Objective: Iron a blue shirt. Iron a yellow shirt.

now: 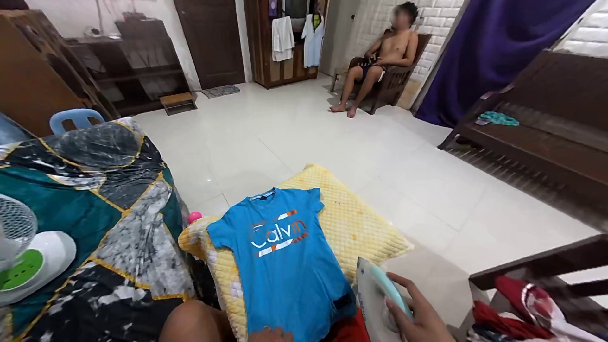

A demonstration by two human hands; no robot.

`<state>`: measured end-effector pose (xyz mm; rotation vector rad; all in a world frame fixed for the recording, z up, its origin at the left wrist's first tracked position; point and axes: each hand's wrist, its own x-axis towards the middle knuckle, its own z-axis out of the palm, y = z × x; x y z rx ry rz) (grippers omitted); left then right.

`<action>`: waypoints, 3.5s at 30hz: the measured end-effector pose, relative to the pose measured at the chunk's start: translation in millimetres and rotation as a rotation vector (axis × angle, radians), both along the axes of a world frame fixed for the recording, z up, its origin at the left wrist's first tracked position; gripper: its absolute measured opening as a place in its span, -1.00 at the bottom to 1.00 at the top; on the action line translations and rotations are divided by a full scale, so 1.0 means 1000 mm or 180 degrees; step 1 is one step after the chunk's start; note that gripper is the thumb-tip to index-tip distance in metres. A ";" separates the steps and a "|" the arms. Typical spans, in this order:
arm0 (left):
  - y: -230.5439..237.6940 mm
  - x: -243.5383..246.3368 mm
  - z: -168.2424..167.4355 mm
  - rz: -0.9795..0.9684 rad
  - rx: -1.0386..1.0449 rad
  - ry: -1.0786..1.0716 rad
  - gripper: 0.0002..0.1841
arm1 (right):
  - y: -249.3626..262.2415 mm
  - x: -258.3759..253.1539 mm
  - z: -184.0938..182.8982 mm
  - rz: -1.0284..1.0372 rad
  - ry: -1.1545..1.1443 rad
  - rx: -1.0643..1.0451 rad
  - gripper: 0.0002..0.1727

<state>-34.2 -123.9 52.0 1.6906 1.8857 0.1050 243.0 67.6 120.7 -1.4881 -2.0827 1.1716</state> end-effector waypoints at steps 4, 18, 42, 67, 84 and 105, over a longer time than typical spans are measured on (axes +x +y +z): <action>0.057 0.053 -0.010 -0.0285 0.0689 -0.0220 -0.44 | 0.015 -0.012 0.000 -0.0141 0.0164 0.0092 -0.29; 0.094 0.079 -0.062 -0.0790 0.2156 -0.0400 -0.81 | 0.031 -0.040 0.019 0.0134 0.0229 0.0294 -0.31; 0.082 -0.024 -0.089 0.1826 0.1125 0.1126 -0.26 | 0.075 -0.278 -0.023 0.0515 -0.1698 0.0293 -0.35; 0.102 -0.073 -0.046 0.2113 0.0928 0.0526 -0.45 | 0.090 -0.285 -0.019 0.0540 -0.1648 0.0162 -0.34; 0.141 -0.293 -0.070 0.2697 0.1205 0.0654 -0.56 | 0.106 -0.305 -0.019 0.0435 -0.1696 0.0313 -0.33; 0.140 -0.288 -0.086 0.3697 0.1301 0.0393 -0.60 | 0.154 -0.363 -0.029 0.0685 -0.1338 0.0389 -0.35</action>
